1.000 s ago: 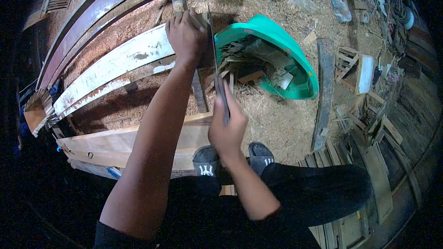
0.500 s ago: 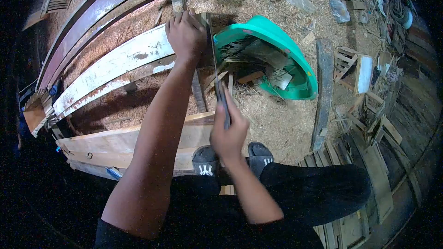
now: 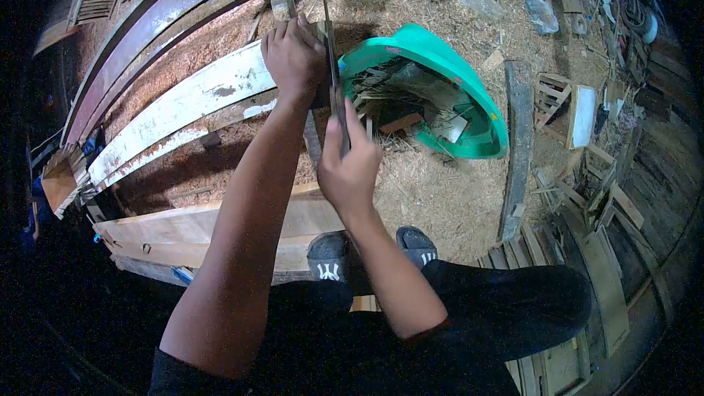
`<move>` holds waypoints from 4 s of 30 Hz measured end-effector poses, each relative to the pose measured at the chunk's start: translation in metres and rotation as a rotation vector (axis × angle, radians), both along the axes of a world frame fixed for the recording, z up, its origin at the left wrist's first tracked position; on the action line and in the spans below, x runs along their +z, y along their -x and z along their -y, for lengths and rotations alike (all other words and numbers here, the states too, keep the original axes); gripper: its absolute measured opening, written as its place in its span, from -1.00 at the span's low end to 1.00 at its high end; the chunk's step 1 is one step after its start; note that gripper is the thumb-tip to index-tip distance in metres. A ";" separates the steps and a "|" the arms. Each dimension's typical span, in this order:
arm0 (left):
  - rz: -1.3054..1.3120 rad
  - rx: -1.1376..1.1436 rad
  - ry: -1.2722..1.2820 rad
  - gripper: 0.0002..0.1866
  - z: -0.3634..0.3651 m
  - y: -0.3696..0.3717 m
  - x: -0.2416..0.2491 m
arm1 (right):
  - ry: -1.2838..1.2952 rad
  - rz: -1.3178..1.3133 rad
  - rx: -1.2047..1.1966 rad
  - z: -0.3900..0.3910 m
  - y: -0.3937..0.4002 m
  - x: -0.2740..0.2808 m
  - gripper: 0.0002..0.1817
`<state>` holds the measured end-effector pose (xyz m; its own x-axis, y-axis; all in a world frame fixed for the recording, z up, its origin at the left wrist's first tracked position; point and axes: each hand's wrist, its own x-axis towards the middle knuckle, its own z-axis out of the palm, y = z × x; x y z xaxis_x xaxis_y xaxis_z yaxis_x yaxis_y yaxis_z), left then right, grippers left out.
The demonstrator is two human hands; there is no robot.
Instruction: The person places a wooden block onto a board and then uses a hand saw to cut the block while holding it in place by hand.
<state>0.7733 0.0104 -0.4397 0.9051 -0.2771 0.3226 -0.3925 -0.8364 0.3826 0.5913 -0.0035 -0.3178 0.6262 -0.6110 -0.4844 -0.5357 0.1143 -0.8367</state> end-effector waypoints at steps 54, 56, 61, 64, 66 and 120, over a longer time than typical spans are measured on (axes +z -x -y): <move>-0.047 0.003 -0.018 -0.82 -0.002 0.001 0.001 | 0.022 0.030 0.038 0.001 -0.006 -0.012 -0.53; -0.022 -0.014 -0.013 -0.81 -0.002 0.000 -0.001 | 0.102 0.086 0.001 -0.020 0.042 -0.004 -0.54; -0.039 -0.027 -0.009 -0.79 -0.003 0.002 0.003 | 0.181 0.109 -0.023 -0.020 0.053 0.003 -0.55; -0.051 -0.019 0.011 -0.78 -0.003 0.002 0.000 | -0.059 -0.058 0.030 -0.002 0.006 -0.002 -0.55; 0.003 -0.004 0.010 -0.77 -0.002 -0.001 -0.004 | 0.113 0.083 -0.002 -0.014 0.024 -0.009 -0.55; -0.155 -0.047 0.356 -0.70 -0.025 0.002 -0.005 | 0.363 0.371 -0.083 -0.018 -0.005 -0.071 -0.57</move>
